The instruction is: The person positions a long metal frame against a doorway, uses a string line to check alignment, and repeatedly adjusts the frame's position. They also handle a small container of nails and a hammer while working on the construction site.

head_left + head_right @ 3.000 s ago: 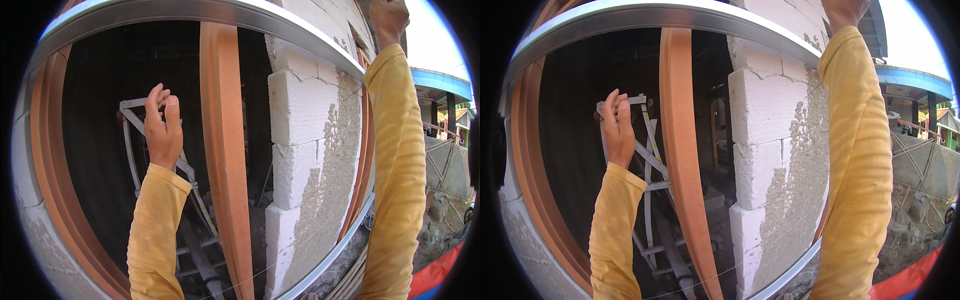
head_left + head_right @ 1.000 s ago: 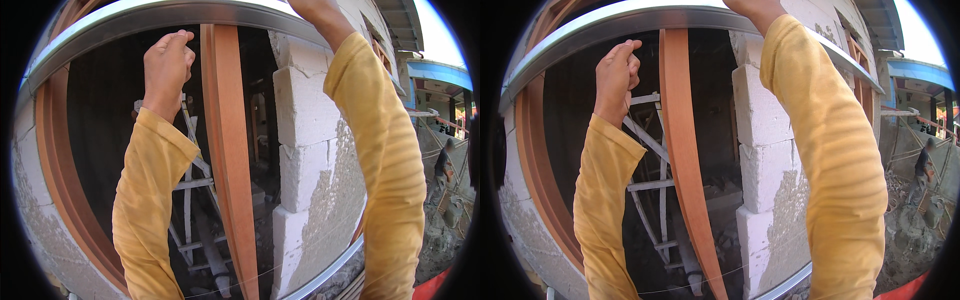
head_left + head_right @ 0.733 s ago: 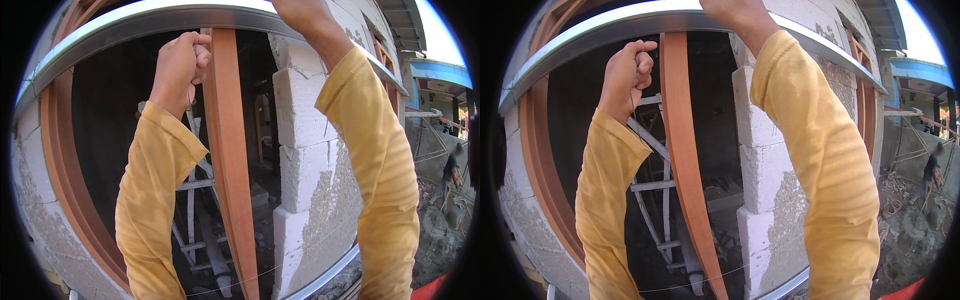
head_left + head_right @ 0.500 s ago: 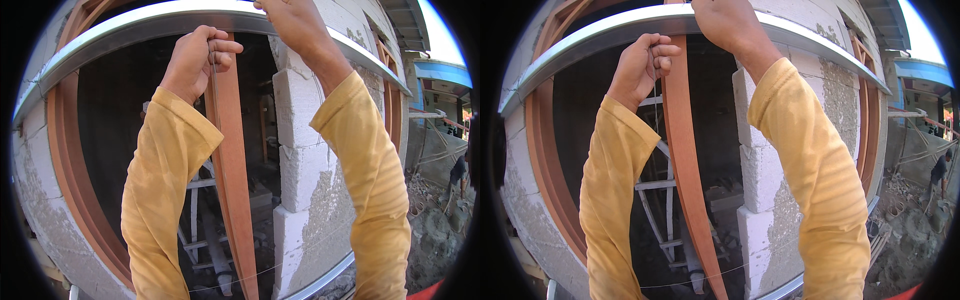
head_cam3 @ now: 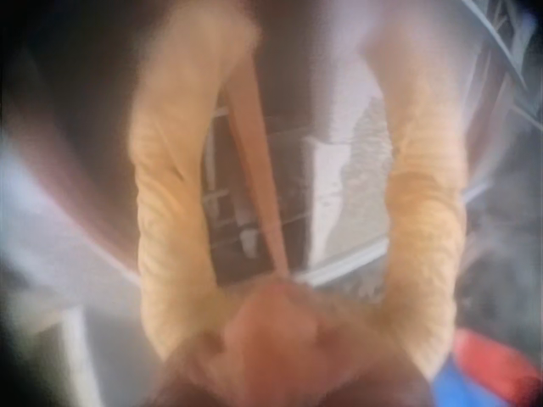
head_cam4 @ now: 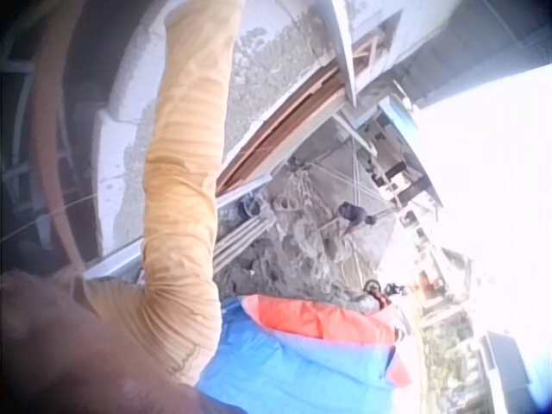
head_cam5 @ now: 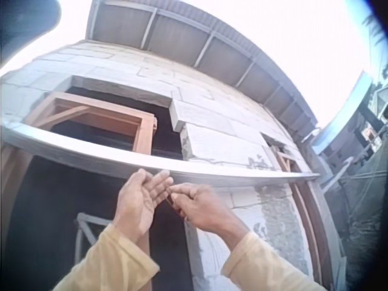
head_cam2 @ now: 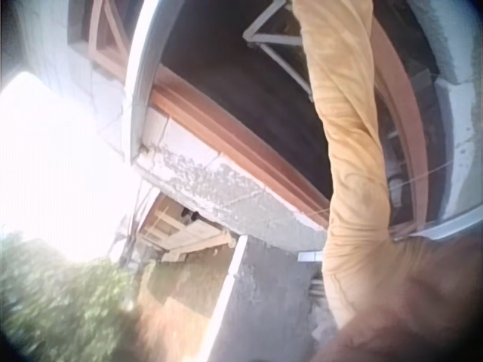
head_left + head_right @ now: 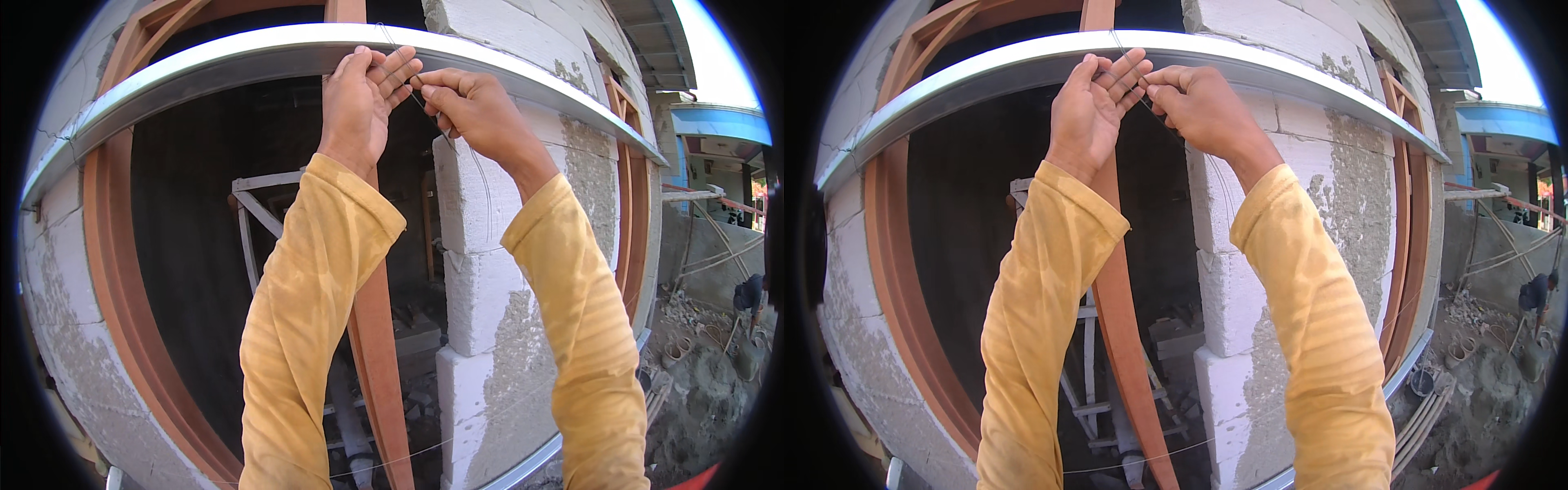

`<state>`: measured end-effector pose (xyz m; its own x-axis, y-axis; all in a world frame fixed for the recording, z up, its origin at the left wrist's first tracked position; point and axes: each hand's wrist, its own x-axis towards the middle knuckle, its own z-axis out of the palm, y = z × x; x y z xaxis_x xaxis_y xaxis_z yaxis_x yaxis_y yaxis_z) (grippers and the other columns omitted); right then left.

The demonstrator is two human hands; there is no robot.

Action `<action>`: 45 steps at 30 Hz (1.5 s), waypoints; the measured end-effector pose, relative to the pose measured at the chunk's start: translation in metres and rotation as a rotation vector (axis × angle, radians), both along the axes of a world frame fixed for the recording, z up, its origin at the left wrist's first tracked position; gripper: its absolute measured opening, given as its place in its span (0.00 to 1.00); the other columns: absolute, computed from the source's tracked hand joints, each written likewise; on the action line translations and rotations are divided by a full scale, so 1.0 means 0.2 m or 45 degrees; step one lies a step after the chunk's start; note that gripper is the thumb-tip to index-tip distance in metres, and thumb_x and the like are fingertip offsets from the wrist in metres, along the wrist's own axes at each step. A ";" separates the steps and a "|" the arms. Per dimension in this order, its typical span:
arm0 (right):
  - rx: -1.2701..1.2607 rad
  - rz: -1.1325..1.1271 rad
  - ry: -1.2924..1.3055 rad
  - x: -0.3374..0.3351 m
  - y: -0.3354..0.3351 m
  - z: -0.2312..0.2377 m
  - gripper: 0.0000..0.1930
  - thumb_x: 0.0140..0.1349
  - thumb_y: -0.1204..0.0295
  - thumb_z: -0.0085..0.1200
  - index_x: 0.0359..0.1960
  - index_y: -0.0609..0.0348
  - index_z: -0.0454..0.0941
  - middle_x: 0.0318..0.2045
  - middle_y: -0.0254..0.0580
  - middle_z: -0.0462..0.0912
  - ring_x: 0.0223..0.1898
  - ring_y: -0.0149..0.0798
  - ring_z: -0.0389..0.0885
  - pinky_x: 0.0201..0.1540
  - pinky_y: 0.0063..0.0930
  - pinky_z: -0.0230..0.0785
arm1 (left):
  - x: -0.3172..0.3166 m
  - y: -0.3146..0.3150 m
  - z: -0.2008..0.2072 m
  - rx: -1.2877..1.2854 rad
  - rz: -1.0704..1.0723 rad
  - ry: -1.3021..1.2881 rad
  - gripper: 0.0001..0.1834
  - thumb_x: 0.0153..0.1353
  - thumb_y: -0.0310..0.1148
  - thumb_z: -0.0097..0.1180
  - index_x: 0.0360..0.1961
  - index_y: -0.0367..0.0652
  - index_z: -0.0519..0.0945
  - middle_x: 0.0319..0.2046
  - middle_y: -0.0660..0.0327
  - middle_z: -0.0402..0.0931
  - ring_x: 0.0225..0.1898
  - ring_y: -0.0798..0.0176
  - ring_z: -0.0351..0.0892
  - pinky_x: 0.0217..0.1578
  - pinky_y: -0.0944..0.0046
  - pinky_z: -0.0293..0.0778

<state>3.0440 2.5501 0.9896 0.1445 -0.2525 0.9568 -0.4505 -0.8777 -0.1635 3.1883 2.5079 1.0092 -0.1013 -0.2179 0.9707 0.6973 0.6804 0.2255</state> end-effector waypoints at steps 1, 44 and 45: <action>0.037 -0.019 0.006 0.00 -0.01 0.01 0.16 0.61 0.67 0.48 0.45 0.63 0.77 0.25 0.35 0.77 0.25 0.27 0.72 0.29 0.21 0.68 | -0.01 0.00 0.01 -0.029 0.024 0.009 0.10 0.68 0.36 0.33 0.34 0.43 0.65 0.43 0.48 0.74 0.47 0.54 0.74 0.49 0.56 0.66; -0.734 -0.972 0.373 0.15 0.24 0.40 0.13 0.51 0.62 0.56 0.21 0.60 0.78 0.25 0.53 0.79 0.32 0.53 0.78 0.36 0.42 0.69 | 0.13 0.06 -0.01 -0.136 1.285 0.078 0.16 0.59 0.36 0.53 0.40 0.33 0.79 0.28 0.67 0.74 0.30 0.76 0.66 0.34 0.72 0.65; -0.724 -0.957 0.348 0.15 0.21 0.43 0.13 0.50 0.61 0.57 0.23 0.60 0.79 0.26 0.53 0.80 0.33 0.52 0.79 0.37 0.41 0.70 | 0.14 0.05 -0.01 -0.142 1.290 0.066 0.15 0.59 0.36 0.53 0.40 0.33 0.79 0.28 0.68 0.74 0.30 0.75 0.66 0.34 0.71 0.65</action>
